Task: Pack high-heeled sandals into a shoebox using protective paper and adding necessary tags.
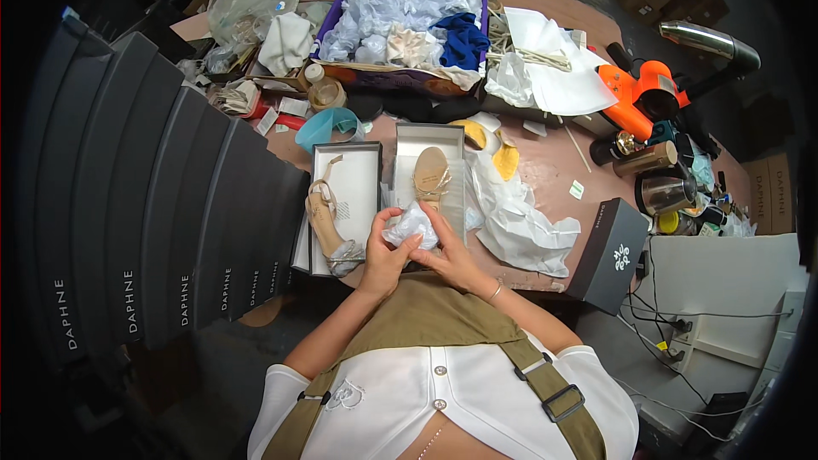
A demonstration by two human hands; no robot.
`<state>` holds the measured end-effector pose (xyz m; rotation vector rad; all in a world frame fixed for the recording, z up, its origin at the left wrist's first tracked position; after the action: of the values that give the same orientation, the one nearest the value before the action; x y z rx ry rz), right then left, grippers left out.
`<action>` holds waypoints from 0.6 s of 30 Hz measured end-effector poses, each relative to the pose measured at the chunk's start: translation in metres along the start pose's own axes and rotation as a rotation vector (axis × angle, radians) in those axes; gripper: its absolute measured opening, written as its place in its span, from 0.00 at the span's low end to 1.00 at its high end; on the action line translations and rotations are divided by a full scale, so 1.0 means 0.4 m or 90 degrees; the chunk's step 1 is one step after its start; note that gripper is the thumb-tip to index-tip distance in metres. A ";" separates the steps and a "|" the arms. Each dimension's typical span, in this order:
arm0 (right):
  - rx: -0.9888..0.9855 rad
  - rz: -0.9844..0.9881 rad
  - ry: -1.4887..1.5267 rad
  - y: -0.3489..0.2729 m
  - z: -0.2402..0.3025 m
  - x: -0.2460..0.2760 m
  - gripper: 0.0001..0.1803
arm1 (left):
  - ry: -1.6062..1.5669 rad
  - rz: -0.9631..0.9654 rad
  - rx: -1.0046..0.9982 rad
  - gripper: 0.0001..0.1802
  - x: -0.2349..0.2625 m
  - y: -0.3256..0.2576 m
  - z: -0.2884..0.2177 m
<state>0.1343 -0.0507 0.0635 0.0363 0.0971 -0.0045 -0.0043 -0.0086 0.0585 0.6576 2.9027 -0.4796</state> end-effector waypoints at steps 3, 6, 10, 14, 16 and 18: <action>-0.043 0.014 -0.039 -0.035 -0.027 0.015 0.38 | -0.266 0.096 0.171 0.21 0.004 -0.026 0.019; -0.093 0.034 -0.046 -0.078 -0.084 0.033 0.34 | -0.164 0.221 0.299 0.19 0.013 -0.045 0.054; -0.203 -0.082 0.050 -0.116 -0.029 0.077 0.25 | 0.411 0.401 0.140 0.19 0.032 0.010 -0.019; -0.255 0.032 -0.118 -0.178 0.001 0.175 0.19 | 0.746 0.209 -0.435 0.15 0.022 0.153 -0.062; -0.133 0.113 -0.230 -0.215 0.023 0.164 0.18 | 0.833 0.322 -0.551 0.14 -0.039 0.241 -0.049; -0.143 0.132 -0.232 -0.237 0.066 0.143 0.18 | 0.951 0.456 -0.629 0.11 -0.105 0.318 -0.008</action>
<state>0.1934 -0.1467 0.0810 -0.1791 -0.2719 0.2067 0.0890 0.0846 0.0340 2.2075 2.6419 2.1197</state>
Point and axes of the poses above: each hand's wrist, its own y-axis towards the middle knuckle, its own x-axis out of the back of the hand, z = x × y, the point moved 2 cm from there along y, towards the middle knuckle, and after that the axes turned 14 degrees about y, right-handed, at the moved point
